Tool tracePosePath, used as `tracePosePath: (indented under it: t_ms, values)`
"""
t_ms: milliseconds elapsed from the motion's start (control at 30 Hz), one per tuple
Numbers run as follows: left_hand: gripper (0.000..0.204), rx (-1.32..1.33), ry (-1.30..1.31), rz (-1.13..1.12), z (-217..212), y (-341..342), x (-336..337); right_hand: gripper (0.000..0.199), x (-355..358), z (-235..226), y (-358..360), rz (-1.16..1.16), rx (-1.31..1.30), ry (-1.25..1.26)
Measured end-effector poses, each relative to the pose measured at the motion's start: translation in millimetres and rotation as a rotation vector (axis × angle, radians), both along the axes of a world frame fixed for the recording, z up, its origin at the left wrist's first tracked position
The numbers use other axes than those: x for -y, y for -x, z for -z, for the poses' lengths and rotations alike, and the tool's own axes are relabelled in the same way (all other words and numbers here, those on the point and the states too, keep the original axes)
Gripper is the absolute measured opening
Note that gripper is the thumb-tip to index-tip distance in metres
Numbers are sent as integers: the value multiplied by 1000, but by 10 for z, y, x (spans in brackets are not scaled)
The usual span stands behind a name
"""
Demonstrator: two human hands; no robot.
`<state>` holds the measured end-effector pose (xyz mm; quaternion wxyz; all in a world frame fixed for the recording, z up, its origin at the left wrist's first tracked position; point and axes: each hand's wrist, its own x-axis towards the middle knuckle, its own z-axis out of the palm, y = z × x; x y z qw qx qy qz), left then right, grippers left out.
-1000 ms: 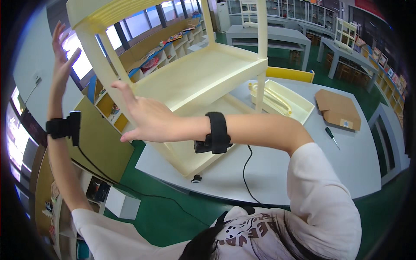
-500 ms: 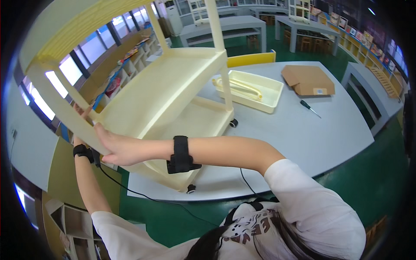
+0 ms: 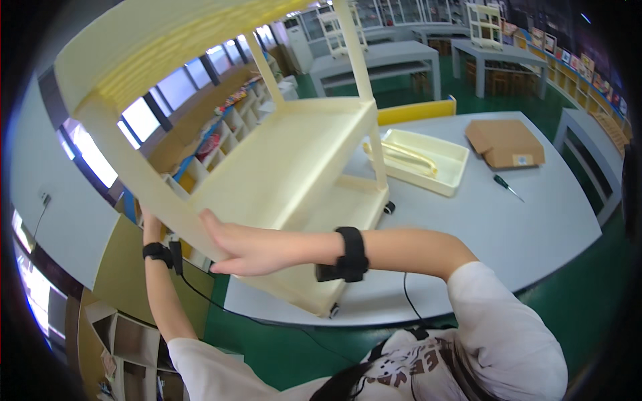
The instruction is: Assemble a multi-tiered plastic storage cart by attaching legs and shelves.
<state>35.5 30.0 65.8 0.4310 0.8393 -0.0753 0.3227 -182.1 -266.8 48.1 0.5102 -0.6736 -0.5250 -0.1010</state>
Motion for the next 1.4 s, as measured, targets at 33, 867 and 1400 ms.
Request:
tracePosePath:
  t_ms: [33, 867, 1400]
  values:
    - [27, 3, 9, 1, -22, 125, -11, 67, 59, -17, 48, 2, -9, 32]
    - [55, -193, 58, 876, -155, 2118, 1226, 36, 2351, 19, -466, 230, -362, -157]
    - [68, -165, -74, 1052, -223, 2312, 1821, 34, 3723, 610, -695, 890, -193, 381]
